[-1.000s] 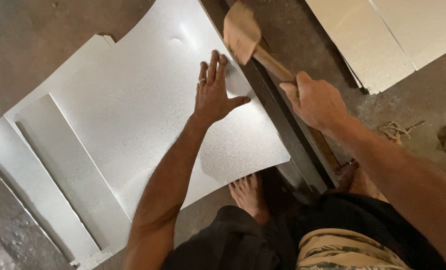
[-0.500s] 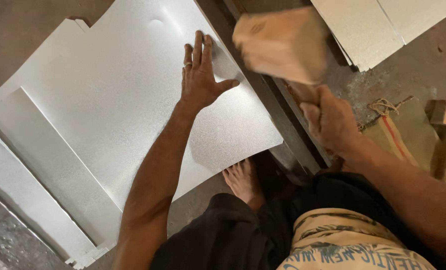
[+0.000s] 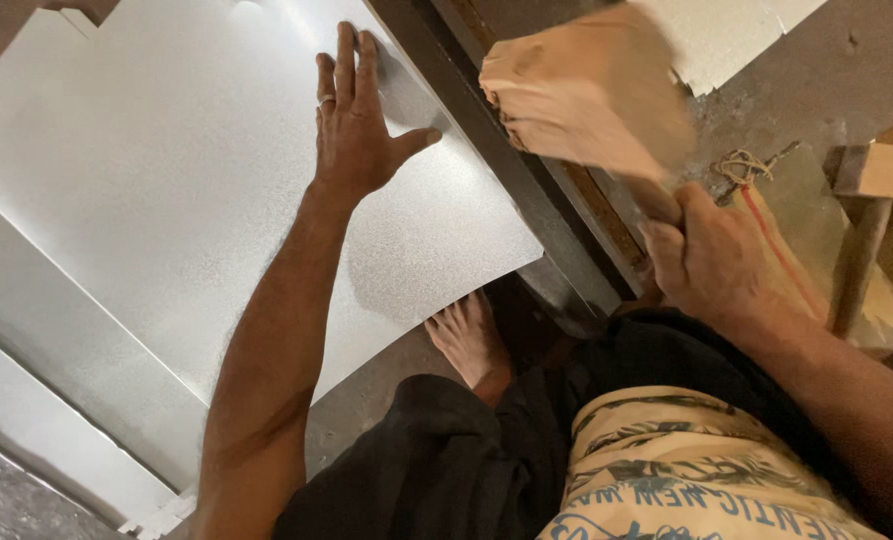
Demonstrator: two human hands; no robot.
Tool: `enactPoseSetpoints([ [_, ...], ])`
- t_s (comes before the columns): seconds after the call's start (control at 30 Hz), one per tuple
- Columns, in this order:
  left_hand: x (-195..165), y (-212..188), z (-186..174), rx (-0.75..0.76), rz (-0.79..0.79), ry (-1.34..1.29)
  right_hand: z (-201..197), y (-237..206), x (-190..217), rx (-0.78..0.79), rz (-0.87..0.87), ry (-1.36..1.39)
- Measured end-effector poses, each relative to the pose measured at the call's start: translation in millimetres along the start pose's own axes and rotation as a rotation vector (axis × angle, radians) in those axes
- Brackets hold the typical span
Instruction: The person holds a thin metal sheet against a wooden form on a workbench and strikes it with a wooden mallet to bend and shape the sheet, repositioning the sheet and hammering along its edge, then sets the shaped sheet onto a stack of finished sheets.
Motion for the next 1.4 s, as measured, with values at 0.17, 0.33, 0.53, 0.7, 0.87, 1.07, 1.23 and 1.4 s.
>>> enactPoseSetpoints([
  [0.17, -7, 1, -4, 0.008, 0.006, 0.015, 23, -1, -42, 0.01, 0.134, -0.324],
  [0.33, -28, 5, -34, 0.073, -0.055, 0.091, 48, 26, -65, 0.08, 0.262, -0.171],
  [0.53, -56, 37, -55, 0.071, 0.256, 0.321, 37, 63, -38, 0.273, 0.304, 0.075],
  [0.7, -4, 66, -45, 0.022, 0.087, 0.226, 15, 89, 41, 0.127, -0.029, 0.216],
  [0.87, 40, 89, -52, -0.07, -0.02, 0.152, 12, 111, 81, 0.13, -0.054, 0.332],
  [1.07, 41, 92, -47, 0.004, -0.034, 0.034, 22, 184, 117, 0.107, 0.052, 0.196],
  [1.23, 53, 87, -48, 0.147, -0.188, 0.102, 31, 217, 196, -0.361, -0.674, 0.542],
  [1.4, 61, 109, -40, 0.159, -0.201, 0.123, 62, 285, 226, -0.055, -0.426, 0.422],
])
Point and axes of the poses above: each hand's wrist, its own y-axis towards the middle knuckle, its own z-axis out of the palm, x = y × z, the point moved 5 cm from there along y, towards the middle knuckle, and after that the axes turned 13 degrees about z, right-handed, at the moved point
